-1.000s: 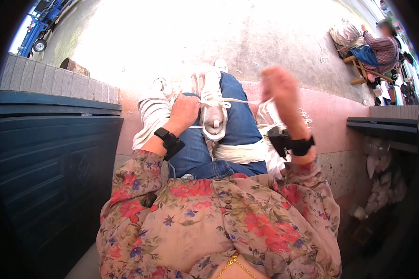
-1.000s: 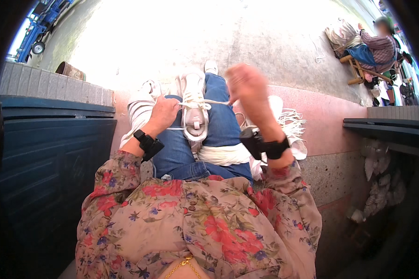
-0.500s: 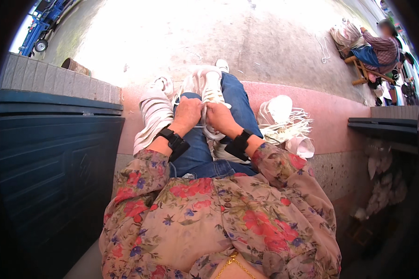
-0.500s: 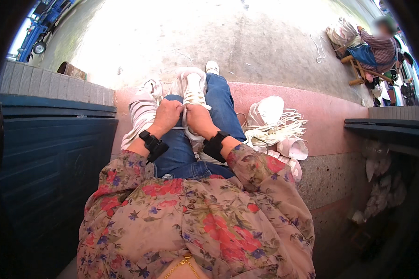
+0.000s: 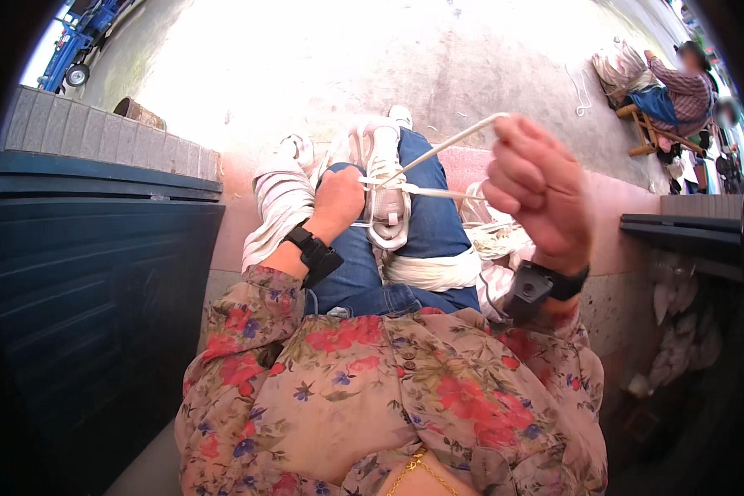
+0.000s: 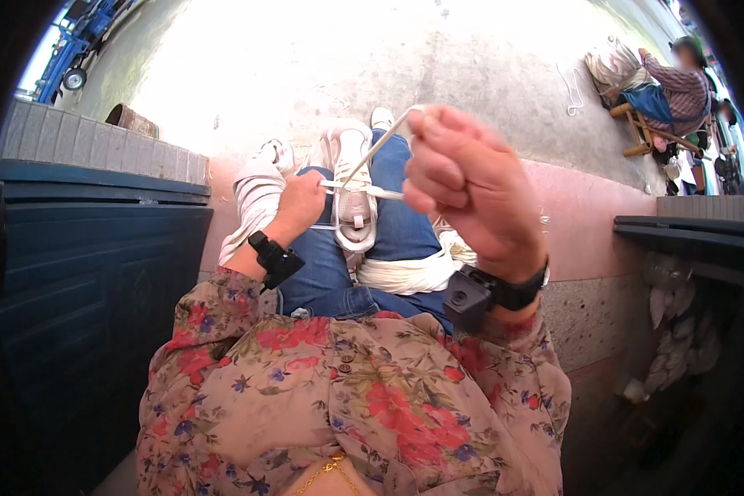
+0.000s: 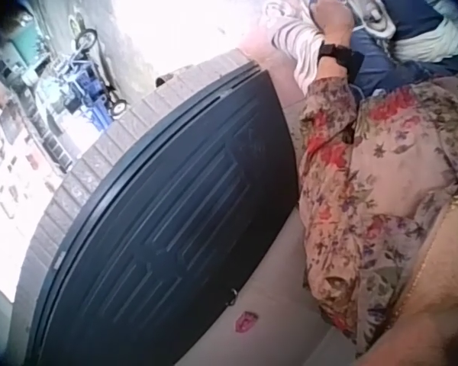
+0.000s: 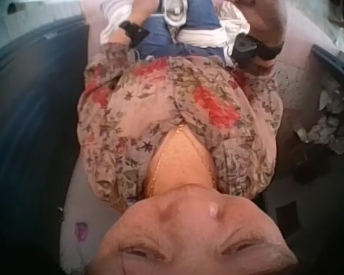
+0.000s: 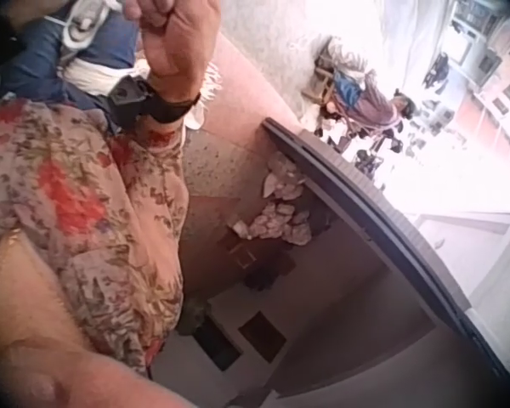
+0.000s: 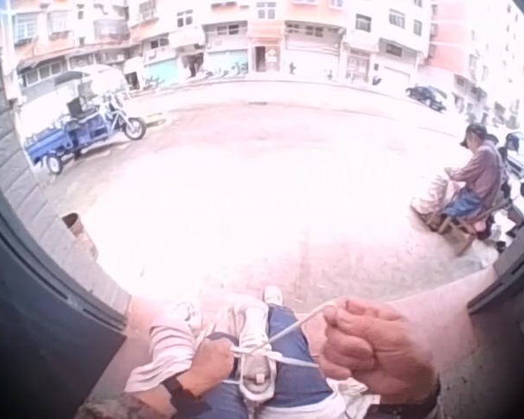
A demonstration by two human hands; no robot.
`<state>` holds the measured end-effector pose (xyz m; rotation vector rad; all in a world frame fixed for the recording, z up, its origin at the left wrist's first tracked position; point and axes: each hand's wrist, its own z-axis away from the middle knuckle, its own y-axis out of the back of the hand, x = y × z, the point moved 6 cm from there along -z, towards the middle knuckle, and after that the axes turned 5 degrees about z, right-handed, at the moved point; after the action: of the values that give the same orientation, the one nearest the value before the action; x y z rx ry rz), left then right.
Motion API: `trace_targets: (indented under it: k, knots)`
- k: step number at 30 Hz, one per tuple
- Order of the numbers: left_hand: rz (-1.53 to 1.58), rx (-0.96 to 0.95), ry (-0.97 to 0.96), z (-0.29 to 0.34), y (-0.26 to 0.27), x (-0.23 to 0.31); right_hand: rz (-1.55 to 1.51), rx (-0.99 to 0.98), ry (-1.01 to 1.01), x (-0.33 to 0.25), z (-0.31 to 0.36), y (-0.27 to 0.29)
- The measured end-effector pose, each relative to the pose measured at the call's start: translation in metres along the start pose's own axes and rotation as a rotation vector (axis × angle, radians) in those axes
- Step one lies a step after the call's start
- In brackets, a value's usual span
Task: The recorder is lacing a series of white shoes while sitting at a workshop entrance.
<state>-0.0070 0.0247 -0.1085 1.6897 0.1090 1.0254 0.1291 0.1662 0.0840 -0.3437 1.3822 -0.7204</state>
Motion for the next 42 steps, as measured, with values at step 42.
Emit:
trace_targets:
  k: [42]
  knots:
    - [0.839, -0.206, 0.564, 0.021, -0.001, -0.045, 1.522, 0.273, 0.041, 0.17, -0.028, 0.129]
